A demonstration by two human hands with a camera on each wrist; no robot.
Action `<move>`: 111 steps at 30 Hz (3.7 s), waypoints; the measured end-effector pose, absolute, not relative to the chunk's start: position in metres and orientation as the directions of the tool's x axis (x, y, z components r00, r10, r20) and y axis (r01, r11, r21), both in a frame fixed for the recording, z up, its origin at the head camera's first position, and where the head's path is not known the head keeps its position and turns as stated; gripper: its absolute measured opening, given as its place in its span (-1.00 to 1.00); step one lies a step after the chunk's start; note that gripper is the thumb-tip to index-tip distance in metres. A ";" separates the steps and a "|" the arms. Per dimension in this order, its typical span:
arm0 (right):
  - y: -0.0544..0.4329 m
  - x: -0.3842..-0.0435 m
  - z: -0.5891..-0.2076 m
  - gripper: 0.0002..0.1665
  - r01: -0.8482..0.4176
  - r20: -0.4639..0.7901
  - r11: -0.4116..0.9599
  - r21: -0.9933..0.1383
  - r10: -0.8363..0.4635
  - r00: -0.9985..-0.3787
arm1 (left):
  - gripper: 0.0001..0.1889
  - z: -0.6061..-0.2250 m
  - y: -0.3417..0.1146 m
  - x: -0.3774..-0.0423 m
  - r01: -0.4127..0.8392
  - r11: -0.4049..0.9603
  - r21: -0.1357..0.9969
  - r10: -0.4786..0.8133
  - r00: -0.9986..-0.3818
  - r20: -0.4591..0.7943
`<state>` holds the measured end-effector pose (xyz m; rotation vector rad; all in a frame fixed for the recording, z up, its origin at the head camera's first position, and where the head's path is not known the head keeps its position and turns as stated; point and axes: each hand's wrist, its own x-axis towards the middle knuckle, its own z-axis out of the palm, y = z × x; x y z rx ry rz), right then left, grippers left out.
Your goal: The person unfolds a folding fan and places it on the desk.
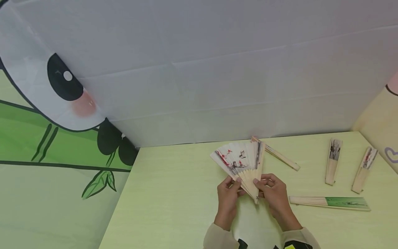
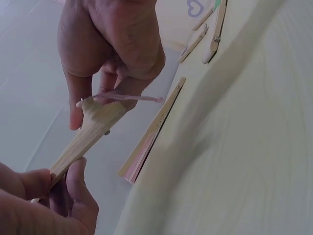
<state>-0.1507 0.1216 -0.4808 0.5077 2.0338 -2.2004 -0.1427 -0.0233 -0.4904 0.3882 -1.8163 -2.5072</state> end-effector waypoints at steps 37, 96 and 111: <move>0.113 -0.149 -0.476 -0.61 0.228 -0.319 -0.344 -0.911 0.236 -0.918 | -0.64 -0.494 -0.018 -0.142 -0.112 -0.464 0.879 -0.288 -0.919 -0.269; 0.089 -0.147 -0.483 -0.73 0.107 -0.328 -0.559 -0.822 0.311 -0.892 | -0.69 -0.500 -0.012 -0.139 -0.020 -0.631 0.776 -0.442 -0.812 -0.380; 0.027 -0.154 -0.489 -0.64 0.155 -0.317 -0.573 -0.805 0.195 -0.928 | -0.72 -0.498 -0.080 -0.148 -0.013 -0.600 0.800 -0.506 -0.768 -0.392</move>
